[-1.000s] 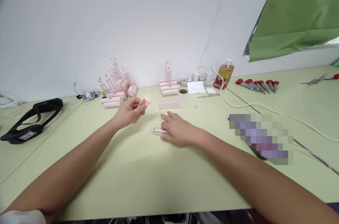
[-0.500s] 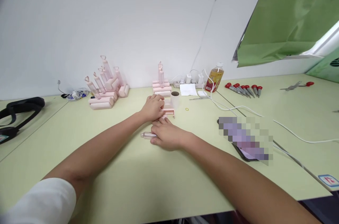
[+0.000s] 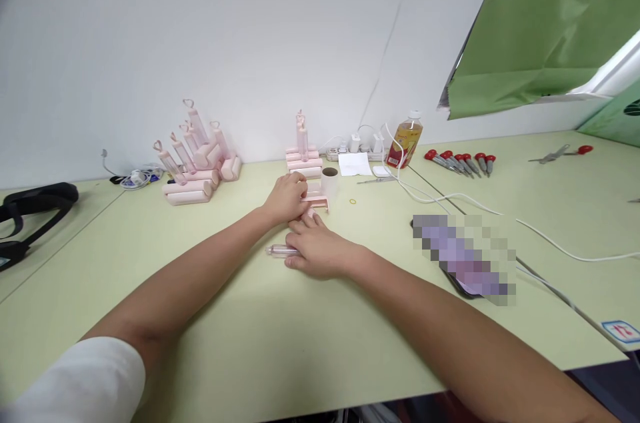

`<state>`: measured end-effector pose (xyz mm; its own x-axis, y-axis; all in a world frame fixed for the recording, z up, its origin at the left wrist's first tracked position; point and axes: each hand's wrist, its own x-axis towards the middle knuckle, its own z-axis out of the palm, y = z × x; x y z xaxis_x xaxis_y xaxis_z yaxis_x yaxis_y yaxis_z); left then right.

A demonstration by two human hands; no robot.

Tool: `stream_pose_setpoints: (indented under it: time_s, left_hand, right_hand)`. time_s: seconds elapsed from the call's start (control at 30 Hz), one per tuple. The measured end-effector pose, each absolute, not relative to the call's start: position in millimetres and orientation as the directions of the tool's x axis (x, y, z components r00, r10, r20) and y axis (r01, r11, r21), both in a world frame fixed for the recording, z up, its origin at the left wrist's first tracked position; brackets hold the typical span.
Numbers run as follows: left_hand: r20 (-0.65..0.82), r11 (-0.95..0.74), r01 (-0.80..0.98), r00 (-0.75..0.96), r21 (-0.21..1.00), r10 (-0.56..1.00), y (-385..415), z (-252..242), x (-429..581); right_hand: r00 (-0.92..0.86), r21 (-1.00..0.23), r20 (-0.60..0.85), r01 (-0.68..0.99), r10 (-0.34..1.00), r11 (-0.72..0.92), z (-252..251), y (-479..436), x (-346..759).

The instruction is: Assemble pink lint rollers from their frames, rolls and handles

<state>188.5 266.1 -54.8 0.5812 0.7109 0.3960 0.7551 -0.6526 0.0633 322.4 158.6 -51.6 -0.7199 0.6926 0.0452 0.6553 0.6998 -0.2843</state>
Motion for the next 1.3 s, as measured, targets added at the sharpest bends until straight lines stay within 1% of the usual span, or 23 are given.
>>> stream_pose_setpoints:
  time_s: [0.23,0.53,0.7,0.87,1.07,1.17,1.23,1.3]
  left_hand:
    - [0.364,-0.658,0.747,0.591,0.090,0.720,271.1,-54.9,188.1]
    - [0.330,-0.615,0.782,0.558,0.099,0.762,268.3,-54.2,184.0]
    - [0.323,-0.621,0.777,0.566,0.099,0.759,267.4,-54.7,185.8]
    - [0.325,-0.642,0.759,0.583,0.109,0.745,262.1,-55.4,184.0]
    - [0.307,-0.666,0.737,0.611,0.116,0.730,258.9,-54.2,179.5]
    - [0.298,-0.679,0.724,0.626,0.120,0.721,258.3,-51.3,176.4]
    - [0.313,-0.680,0.720,0.619,0.142,0.720,255.6,-46.2,172.8]
    - [0.362,-0.662,0.719,0.571,0.212,0.737,248.4,-38.2,167.1]
  right_hand:
    - [-0.724,-0.353,0.028,0.638,0.689,0.685,-44.6,163.6,328.7]
    - [-0.669,-0.331,-0.050,0.712,0.742,0.619,-44.4,155.8,325.6]
    - [-0.673,-0.333,-0.051,0.708,0.738,0.622,-45.1,154.8,324.5]
    - [-0.663,-0.297,-0.009,0.717,0.749,0.631,-46.5,156.3,323.3]
    - [-0.629,-0.254,0.005,0.751,0.778,0.609,-51.4,157.3,321.0]
    - [-0.612,-0.235,-0.010,0.770,0.791,0.593,-52.2,155.5,319.1]
    - [-0.604,-0.223,-0.010,0.778,0.797,0.587,-51.9,154.2,317.9]
    - [-0.603,-0.209,0.015,0.778,0.798,0.592,-50.3,153.1,316.8]
